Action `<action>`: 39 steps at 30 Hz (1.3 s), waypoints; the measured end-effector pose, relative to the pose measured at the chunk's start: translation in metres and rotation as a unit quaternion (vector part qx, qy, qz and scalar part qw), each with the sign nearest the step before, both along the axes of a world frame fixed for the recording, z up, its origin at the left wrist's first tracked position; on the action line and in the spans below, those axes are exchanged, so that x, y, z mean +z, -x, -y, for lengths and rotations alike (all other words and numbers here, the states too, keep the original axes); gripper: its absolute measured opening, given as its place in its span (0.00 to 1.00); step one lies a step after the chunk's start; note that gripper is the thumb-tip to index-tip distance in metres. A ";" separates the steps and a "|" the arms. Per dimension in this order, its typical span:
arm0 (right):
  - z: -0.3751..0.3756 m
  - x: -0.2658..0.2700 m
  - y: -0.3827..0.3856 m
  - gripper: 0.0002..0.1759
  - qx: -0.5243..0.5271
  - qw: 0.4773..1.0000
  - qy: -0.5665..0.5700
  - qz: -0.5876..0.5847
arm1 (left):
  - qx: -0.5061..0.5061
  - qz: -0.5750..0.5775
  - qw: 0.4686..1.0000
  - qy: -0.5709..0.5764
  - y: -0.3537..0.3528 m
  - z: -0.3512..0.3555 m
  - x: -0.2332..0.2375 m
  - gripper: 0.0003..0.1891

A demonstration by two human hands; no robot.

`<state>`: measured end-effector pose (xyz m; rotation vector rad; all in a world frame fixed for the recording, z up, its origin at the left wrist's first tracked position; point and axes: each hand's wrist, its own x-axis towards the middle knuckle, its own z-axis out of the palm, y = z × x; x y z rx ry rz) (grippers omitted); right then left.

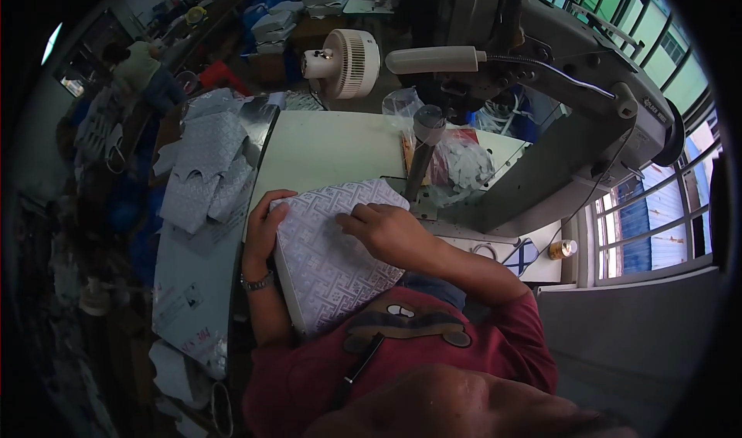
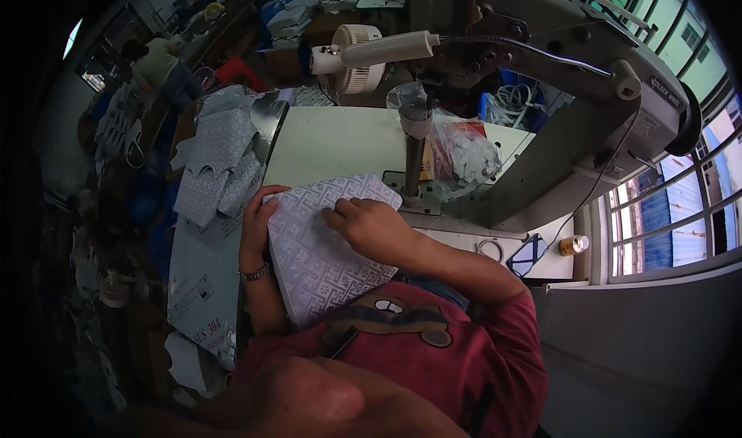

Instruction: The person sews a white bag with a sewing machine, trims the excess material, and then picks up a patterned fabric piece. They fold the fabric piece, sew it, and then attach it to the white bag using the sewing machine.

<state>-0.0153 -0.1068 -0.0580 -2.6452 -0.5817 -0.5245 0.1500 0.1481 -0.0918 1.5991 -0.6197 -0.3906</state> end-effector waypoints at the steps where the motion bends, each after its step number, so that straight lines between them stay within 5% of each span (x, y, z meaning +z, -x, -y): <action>1: 0.005 0.002 0.001 0.18 -0.019 0.999 -0.027 0.003 | -0.004 -0.002 1.000 0.004 0.001 0.001 -0.003 0.17; 6: 0.051 0.002 -0.016 0.19 -0.119 0.989 -0.001 0.093 | 0.024 -0.015 0.999 -0.017 0.001 -0.013 -0.003 0.16; 13: 0.096 -0.038 -0.035 0.18 -0.173 0.980 0.082 -0.055 | 0.030 0.002 0.999 -0.019 0.008 -0.006 -0.015 0.17; 17: 0.068 -0.053 -0.045 0.14 -0.175 0.978 -0.112 0.028 | 0.190 0.003 0.979 -0.074 0.017 -0.054 -0.021 0.15; 20: 0.057 -0.099 -0.048 0.15 -0.118 0.985 -0.127 -0.011 | 0.318 -0.025 0.947 -0.043 0.036 -0.117 -0.062 0.20; 23: 0.054 -0.153 -0.042 0.14 -0.027 0.990 -0.111 -0.086 | 0.533 -0.112 0.837 0.057 0.071 -0.185 -0.112 0.20; 25: 0.058 -0.174 -0.040 0.15 0.034 0.986 -0.116 -0.114 | 0.667 -0.098 0.719 0.170 0.106 -0.261 -0.135 0.21; 26: 0.061 -0.180 -0.036 0.15 0.042 0.986 -0.113 -0.117 | 0.733 -0.137 0.600 0.289 0.125 -0.286 -0.115 0.24; 27: 0.063 -0.183 -0.032 0.15 0.023 0.977 -0.150 -0.153 | 0.769 -0.048 0.504 0.391 0.144 -0.318 -0.108 0.29; 29: 0.073 -0.196 -0.024 0.16 0.004 0.965 -0.185 -0.187 | 0.802 0.090 0.405 0.430 0.185 -0.384 -0.094 0.37; 32: 0.087 -0.220 -0.010 0.17 -0.072 0.943 -0.225 -0.233 | 0.783 0.049 0.424 0.452 0.223 -0.440 -0.083 0.38; 35: 0.086 -0.227 0.011 0.18 -0.160 0.897 -0.282 -0.299 | 0.800 -0.060 0.531 0.271 0.190 -0.439 -0.104 0.31; 39: 0.077 -0.233 0.024 0.20 -0.160 0.881 -0.280 -0.347 | 0.677 -0.192 0.681 0.202 0.080 -0.379 -0.170 0.22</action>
